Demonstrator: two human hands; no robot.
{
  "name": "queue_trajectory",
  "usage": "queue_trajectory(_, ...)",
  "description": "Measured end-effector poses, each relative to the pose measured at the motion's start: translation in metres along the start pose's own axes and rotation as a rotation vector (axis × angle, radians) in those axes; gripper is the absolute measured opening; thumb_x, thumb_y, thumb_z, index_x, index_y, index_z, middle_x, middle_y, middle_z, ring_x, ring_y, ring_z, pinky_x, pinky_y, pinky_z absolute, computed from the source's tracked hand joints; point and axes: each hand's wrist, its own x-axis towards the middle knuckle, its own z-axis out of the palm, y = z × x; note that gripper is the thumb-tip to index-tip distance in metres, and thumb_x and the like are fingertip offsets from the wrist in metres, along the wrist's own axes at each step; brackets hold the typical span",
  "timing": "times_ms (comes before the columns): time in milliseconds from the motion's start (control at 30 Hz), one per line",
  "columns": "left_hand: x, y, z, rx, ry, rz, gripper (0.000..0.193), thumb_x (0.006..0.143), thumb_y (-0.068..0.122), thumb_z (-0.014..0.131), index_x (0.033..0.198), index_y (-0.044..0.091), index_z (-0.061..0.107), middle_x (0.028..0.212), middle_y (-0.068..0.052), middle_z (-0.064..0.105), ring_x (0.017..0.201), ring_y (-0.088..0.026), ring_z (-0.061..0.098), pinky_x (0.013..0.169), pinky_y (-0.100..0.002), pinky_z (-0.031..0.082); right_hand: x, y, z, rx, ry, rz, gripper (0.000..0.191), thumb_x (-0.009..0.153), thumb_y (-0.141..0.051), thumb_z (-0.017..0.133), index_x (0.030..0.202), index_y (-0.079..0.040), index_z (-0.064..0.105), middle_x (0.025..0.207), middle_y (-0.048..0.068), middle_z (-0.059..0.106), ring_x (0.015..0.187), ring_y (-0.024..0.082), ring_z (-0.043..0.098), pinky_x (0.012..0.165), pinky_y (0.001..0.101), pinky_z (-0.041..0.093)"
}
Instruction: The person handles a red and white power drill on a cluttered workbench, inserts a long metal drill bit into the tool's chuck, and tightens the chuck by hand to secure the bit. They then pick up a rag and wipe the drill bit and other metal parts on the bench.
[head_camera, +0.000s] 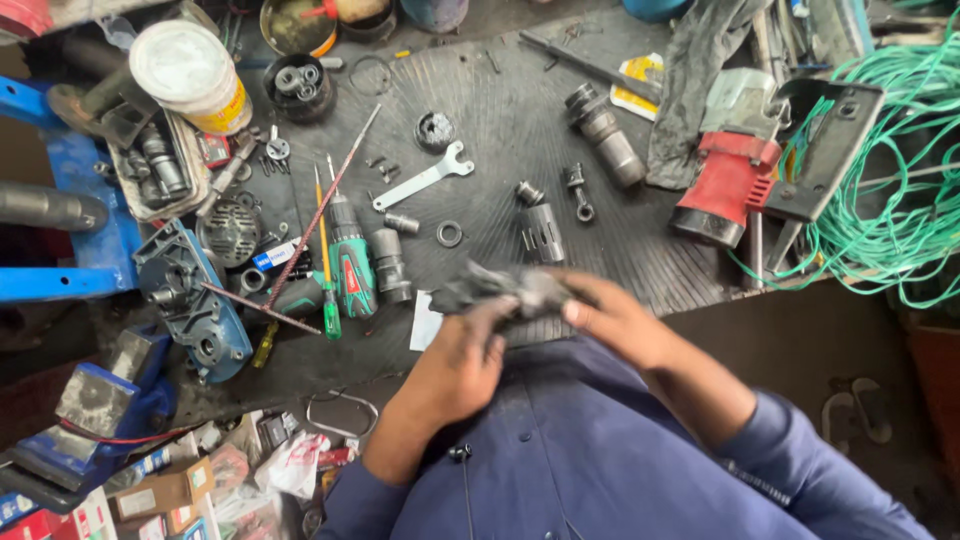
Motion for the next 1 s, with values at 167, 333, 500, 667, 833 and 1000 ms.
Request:
queue_trajectory(167, 0.016, 0.029, -0.013, 0.217, 0.067, -0.155, 0.065, 0.092, 0.031, 0.077, 0.145, 0.008, 0.049, 0.089, -0.012, 0.075, 0.075, -0.031, 0.071, 0.072, -0.042, 0.056, -0.005, 0.015, 0.024, 0.407, 0.307, 0.199, 0.045, 0.097, -0.015, 0.072, 0.132, 0.010, 0.059, 0.121, 0.018, 0.064, 0.111, 0.026, 0.060, 0.101, 0.0431, 0.048)
queue_trajectory(333, 0.040, 0.039, 0.015, -0.083, 0.365, 0.150, 0.040, 0.105, 0.028, 0.069, 0.125, -0.003, 0.056, 0.121, -0.030, 0.061, 0.112, -0.042, 0.062, 0.094, -0.048, 0.050, -0.013, 0.000, 0.044, 0.734, -0.027, 0.070, 0.079, 0.097, -0.045, 0.065, 0.151, 0.009, 0.043, 0.150, 0.020, 0.053, 0.142, 0.028, 0.048, 0.123, 0.0404, 0.033)
queue_trajectory(500, 0.056, 0.001, 0.057, -0.433, 0.561, -0.359, 0.039, 0.106, 0.040, 0.061, 0.091, 0.003, 0.061, 0.075, -0.006, 0.059, 0.067, -0.017, 0.056, 0.063, -0.034, 0.047, -0.014, 0.004, 0.063, 0.744, -0.153, -0.043, 0.111, 0.091, -0.055, 0.071, 0.167, 0.002, 0.014, 0.175, 0.013, 0.023, 0.163, 0.021, 0.022, 0.131, 0.0349, 0.018)
queue_trajectory(667, 0.060, -0.033, 0.057, -1.187, 0.615, -0.501, 0.044, 0.112, 0.038, 0.058, 0.082, 0.006, 0.055, 0.060, -0.001, 0.053, 0.051, -0.015, 0.051, 0.057, -0.041, 0.047, -0.019, 0.017, 0.022, -0.187, -0.301, -0.274, 0.106, 0.085, -0.044, 0.078, 0.163, 0.001, 0.022, 0.165, 0.016, 0.035, 0.155, 0.030, 0.037, 0.128, 0.0417, 0.029)
queue_trajectory(833, 0.067, -0.010, 0.057, -1.718, 0.595, -0.187, 0.045, 0.124, 0.050, 0.050, 0.122, 0.006, 0.052, 0.096, -0.010, 0.060, 0.099, -0.024, 0.060, 0.099, -0.046, 0.047, -0.016, 0.020, 0.009, 0.067, 0.184, -0.077, 0.050, 0.101, -0.043, 0.064, 0.128, -0.001, 0.060, 0.135, 0.015, 0.064, 0.129, 0.024, 0.057, 0.119, 0.0392, 0.041)
queue_trajectory(1000, 0.079, 0.028, 0.072, -0.189, 0.152, 0.204, 0.092, 0.099, 0.068, 0.035, 0.158, -0.002, 0.022, 0.156, -0.029, 0.036, 0.146, -0.042, 0.032, 0.123, -0.048, 0.025, 0.001, 0.012, 0.013, 0.232, 0.469, -0.146, 0.059, 0.105, -0.034, 0.052, 0.153, -0.007, 0.034, 0.144, 0.009, 0.054, 0.135, 0.023, 0.053, 0.117, 0.0448, 0.037)
